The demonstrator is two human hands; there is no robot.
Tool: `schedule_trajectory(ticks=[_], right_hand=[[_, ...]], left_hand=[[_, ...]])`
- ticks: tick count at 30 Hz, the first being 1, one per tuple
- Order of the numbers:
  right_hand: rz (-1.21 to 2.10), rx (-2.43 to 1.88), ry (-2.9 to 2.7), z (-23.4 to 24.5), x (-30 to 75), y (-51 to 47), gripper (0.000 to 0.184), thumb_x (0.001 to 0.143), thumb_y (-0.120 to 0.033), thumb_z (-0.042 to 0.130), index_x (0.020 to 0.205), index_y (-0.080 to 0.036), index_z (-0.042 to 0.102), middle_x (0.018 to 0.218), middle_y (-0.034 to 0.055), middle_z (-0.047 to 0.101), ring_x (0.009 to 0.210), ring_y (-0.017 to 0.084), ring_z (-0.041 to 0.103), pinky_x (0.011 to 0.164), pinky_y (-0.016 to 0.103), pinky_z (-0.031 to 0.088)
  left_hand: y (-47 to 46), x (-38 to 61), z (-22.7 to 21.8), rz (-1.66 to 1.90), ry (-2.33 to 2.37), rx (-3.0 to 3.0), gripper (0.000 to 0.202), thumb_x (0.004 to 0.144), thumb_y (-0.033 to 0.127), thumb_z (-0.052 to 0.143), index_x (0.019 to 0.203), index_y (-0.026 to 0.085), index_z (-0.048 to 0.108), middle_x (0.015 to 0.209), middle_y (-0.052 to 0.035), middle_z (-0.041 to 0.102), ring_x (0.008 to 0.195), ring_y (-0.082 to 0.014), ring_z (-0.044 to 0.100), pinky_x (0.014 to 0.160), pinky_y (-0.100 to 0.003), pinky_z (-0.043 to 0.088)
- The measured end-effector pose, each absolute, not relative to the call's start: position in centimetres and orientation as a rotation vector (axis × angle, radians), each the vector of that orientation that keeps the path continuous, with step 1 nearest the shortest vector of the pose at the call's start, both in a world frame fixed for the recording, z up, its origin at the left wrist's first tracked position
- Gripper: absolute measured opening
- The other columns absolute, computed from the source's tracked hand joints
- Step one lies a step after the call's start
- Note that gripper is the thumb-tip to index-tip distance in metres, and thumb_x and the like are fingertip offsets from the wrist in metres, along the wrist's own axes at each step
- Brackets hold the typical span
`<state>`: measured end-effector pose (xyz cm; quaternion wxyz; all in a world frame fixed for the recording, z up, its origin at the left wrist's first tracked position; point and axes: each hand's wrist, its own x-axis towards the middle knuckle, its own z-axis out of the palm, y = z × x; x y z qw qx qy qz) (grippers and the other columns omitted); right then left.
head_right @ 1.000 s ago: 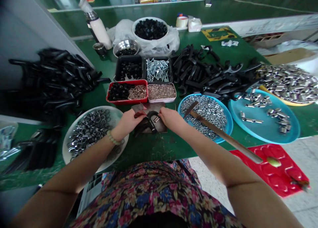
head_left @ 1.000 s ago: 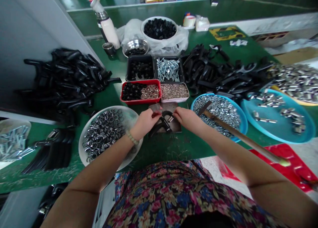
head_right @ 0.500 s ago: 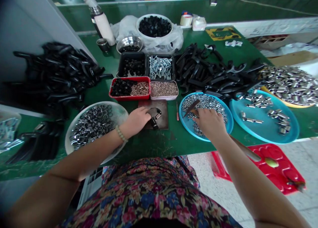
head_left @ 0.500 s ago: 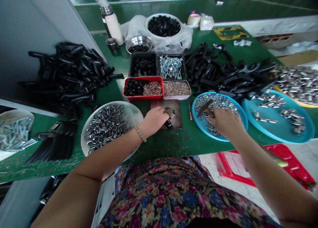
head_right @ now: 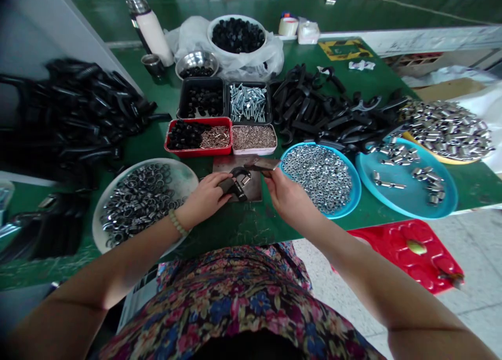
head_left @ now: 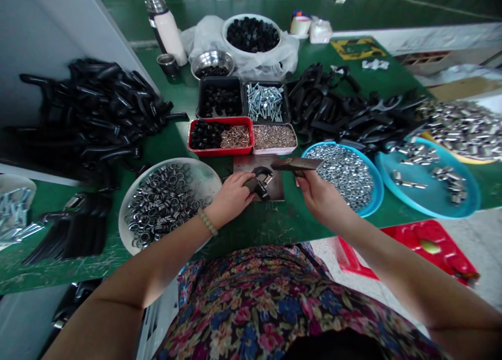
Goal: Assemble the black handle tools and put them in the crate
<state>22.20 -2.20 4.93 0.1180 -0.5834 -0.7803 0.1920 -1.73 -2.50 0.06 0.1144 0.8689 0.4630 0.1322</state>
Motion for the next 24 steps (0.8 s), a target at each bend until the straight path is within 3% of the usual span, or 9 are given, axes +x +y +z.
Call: schedule_trajectory(ticks=[3, 8, 11, 14, 17, 21, 24], right_hand=[[0.572, -1.795, -2.344, 4.1, 22.2, -1.5, 0.038, 0.098, -0.035, 0.03, 0.124, -0.019, 0.052, 0.098, 0.0117, 0.072, 0.079, 0.026, 0.069, 0.066, 0.032, 0.048], [0.157, -2.056, -2.061, 2.2, 27.9, -1.4, 0.044, 0.098, -0.04, 0.027, 0.13, -0.019, 0.049, 0.103, 0.0142, 0.07, 0.077, 0.028, 0.067, 0.063, 0.036, 0.046], [-0.151, -2.212, -2.074, 0.9, 31.4, -1.1, 0.048, 0.096, -0.04, 0.03, 0.13, -0.015, 0.052, 0.102, 0.0182, 0.067, 0.078, 0.03, 0.063, 0.063, 0.038, 0.044], [-0.412, -2.078, -2.192, 0.8, 31.5, 0.8, 0.045, 0.095, -0.039, 0.037, 0.126, -0.015, 0.059, 0.114, 0.0199, 0.061, 0.099, 0.034, 0.055, 0.076, 0.044, 0.042], [-0.329, -1.795, -2.357, 1.6, 27.8, 4.7, 0.039, 0.095, -0.038, 0.04, 0.12, -0.019, 0.064, 0.114, 0.0153, 0.062, 0.106, 0.03, 0.05, 0.085, 0.041, 0.039], [-0.213, -1.65, -2.603, 2.3, 21.8, 11.0, 0.03, 0.093, -0.032, 0.046, 0.108, -0.017, 0.068, 0.108, 0.0132, 0.064, 0.105, 0.029, 0.05, 0.083, 0.038, 0.037], [-0.233, -1.612, -2.697, 1.8, 19.7, 13.9, 0.026, 0.092, -0.026, 0.049, 0.099, -0.011, 0.068, 0.103, 0.0153, 0.066, 0.102, 0.028, 0.052, 0.08, 0.037, 0.036]], left_hand=[[-2.7, -1.5, 0.3, 0.337, 1.378, 2.59, 0.029, 0.089, 0.025, 0.053, 0.114, 0.014, 0.065, 0.126, -0.0125, 0.057, 0.12, -0.0274, 0.047, 0.105, -0.045, 0.037], [-3.8, -0.9, 0.3, 0.195, 1.456, 2.587, 0.041, 0.093, 0.016, 0.039, 0.133, 0.012, 0.05, 0.116, -0.0159, 0.058, 0.11, -0.0263, 0.051, 0.091, -0.043, 0.044], [-3.3, -0.2, 1.1, 0.306, 1.442, 2.418, 0.031, 0.094, 0.014, 0.039, 0.117, 0.009, 0.059, 0.114, -0.0156, 0.058, 0.105, -0.0232, 0.055, 0.093, -0.037, 0.045], [-1.9, 0.3, 2.1, 0.381, 1.4, 2.125, 0.028, 0.097, 0.028, 0.04, 0.095, 0.013, 0.064, 0.096, -0.0089, 0.064, 0.086, -0.0181, 0.061, 0.083, -0.031, 0.05], [-0.8, 0.2, 2.1, 0.257, 1.44, 2.021, 0.032, 0.097, 0.031, 0.037, 0.086, 0.016, 0.064, 0.079, -0.0043, 0.065, 0.072, -0.0169, 0.062, 0.072, -0.03, 0.05], [-0.5, -1.0, 2.2, 0.071, 1.577, 2.284, 0.025, 0.092, 0.032, 0.05, 0.084, 0.014, 0.066, 0.091, -0.0101, 0.066, 0.085, -0.0221, 0.063, 0.08, -0.034, 0.048], [1.7, -0.9, 3.3, 0.017, 1.605, 2.459, 0.033, 0.092, 0.041, 0.049, 0.084, 0.014, 0.067, 0.09, -0.0109, 0.065, 0.085, -0.0234, 0.062, 0.079, -0.035, 0.047]])
